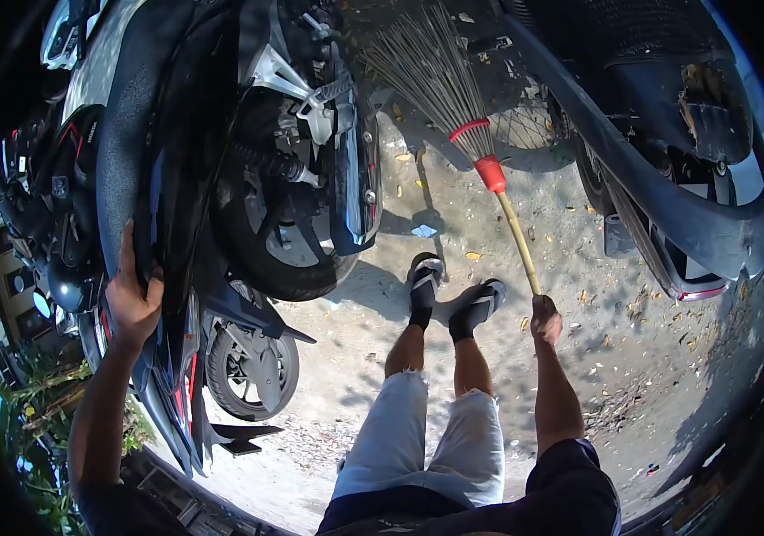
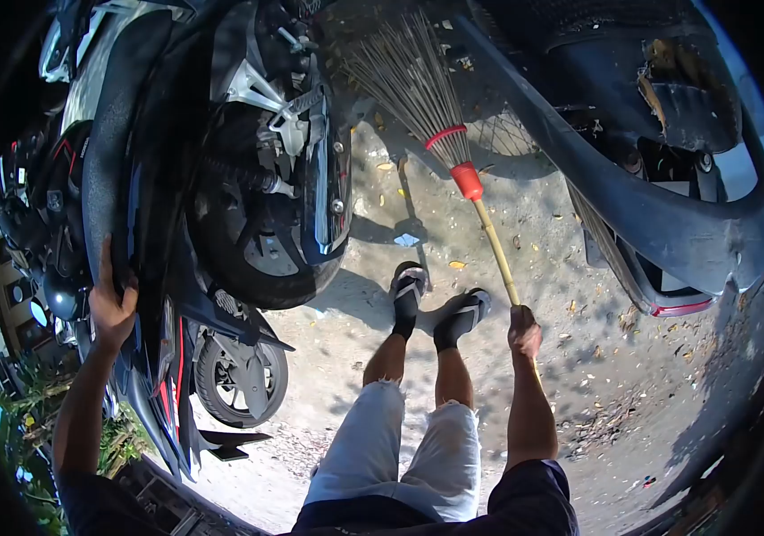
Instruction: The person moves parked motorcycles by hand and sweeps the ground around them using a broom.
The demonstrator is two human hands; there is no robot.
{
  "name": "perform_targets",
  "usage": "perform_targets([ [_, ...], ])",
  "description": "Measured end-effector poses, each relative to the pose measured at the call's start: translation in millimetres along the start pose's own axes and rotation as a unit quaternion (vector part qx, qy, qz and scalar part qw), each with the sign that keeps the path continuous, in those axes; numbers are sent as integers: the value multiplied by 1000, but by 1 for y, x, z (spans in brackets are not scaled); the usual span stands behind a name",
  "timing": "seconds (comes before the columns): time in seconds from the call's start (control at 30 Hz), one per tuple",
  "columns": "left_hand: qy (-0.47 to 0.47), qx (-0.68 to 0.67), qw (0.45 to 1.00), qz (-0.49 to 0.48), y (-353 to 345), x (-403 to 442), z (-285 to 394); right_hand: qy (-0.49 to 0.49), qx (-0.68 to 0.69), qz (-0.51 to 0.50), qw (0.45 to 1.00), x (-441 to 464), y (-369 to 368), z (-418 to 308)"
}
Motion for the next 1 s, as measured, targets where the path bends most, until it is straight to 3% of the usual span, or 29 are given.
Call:
perform_targets([
  [0.07,25,12,999,-33,-5,-1,-4,17,1,15,1000,7,-8,7],
  [0.1,-38,5,999,23,-4,-2,3,27,8,14,1000,15,-14,9],
  [0.17,-51,-15,998,36,-5,-4,6,46,26,15,998,32,-27,11],
  [0.2,11,-50,998,-30,-6,-4,6,73,41,30,996,39,-29,3],
  [0.33,-60,-43,996,51,-8,-4,14,116,51,36,991,84,-42,-13],
  [0.37,-48,-14,998,46,-8,-4,9,126,54,34,990,99,-49,-14],
  [0.43,-113,191,964,147,0,-10,2,137,62,33,988,126,-58,-20],
  [0.5,20,116,982,151,3,-12,-60,160,63,34,985,154,-70,-26],
  [0.73,26,276,908,314,-11,-8,-55,251,98,68,961,203,-97,-96],
  [0.83,32,312,887,338,-15,-1,-61,157,264,-45,950,202,-109,-132],
  [0.87,35,317,885,339,-15,3,-67,182,245,-5,952,183,-109,-152],
  [0.93,-3,334,875,351,-20,14,-81,151,258,-25,954,178,-128,-169],
  [0.97,-76,349,840,408,-16,6,-72,156,247,-16,956,183,-132,-185],
  [1.0,-44,358,845,395,-21,1,-70,164,235,-7,958,191,-136,-202],
])
Point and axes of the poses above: each hand's wrist, its own x-axis towards the middle knuckle, its own y-axis out of the back of the hand, z = x × y, the point moved 8 cm from there along x, towards the middle knuckle, and after that the axes turned 5 degrees about x, right-handed, at the moved point
